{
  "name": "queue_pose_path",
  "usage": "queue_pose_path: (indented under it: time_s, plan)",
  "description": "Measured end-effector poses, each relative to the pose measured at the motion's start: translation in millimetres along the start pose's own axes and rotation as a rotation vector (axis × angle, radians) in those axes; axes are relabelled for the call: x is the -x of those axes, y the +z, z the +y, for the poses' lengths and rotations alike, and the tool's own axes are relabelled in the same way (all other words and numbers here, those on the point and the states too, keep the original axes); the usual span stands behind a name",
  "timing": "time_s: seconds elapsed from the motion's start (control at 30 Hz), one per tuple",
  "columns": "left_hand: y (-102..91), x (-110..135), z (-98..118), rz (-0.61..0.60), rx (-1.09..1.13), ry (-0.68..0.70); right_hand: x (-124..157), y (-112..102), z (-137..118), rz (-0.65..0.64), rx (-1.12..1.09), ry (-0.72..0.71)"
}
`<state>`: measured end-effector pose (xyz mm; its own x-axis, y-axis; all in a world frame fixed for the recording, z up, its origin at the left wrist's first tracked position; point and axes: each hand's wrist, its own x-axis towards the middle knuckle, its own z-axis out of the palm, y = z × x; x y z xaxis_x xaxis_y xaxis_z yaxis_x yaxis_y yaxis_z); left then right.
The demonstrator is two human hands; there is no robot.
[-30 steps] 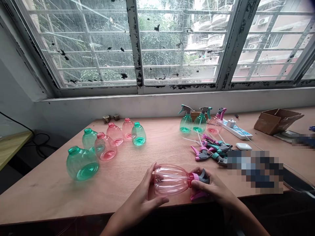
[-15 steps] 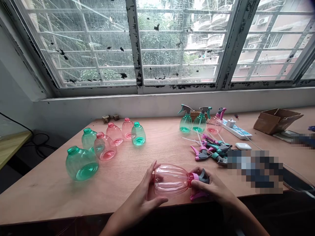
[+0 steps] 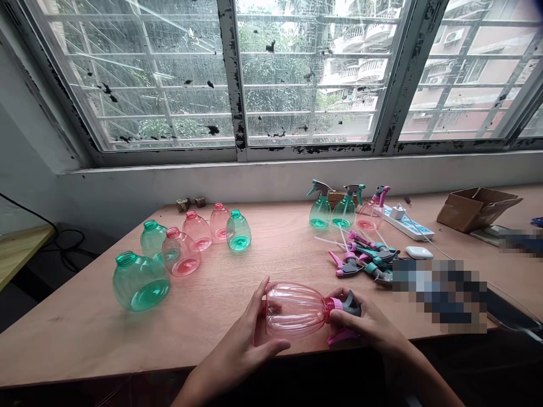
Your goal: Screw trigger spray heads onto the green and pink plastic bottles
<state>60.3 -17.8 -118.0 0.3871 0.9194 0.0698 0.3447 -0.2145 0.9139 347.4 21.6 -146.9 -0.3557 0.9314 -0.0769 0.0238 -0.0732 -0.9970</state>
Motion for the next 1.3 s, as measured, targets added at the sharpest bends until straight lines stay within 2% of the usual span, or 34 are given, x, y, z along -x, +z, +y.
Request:
queue_pose_path:
  time_s: [0.33,1.3]
  plan:
    - [-0.6,0.8,4.7,0.008,-0.024,-0.012,0.4,0.5,-0.9,0.047,0.053,-0.022]
    - [-0.7,1.3,3.3,-0.023,-0.014,0.002,-0.4,-2.5,2.5,-0.006,0.023,-0.016]
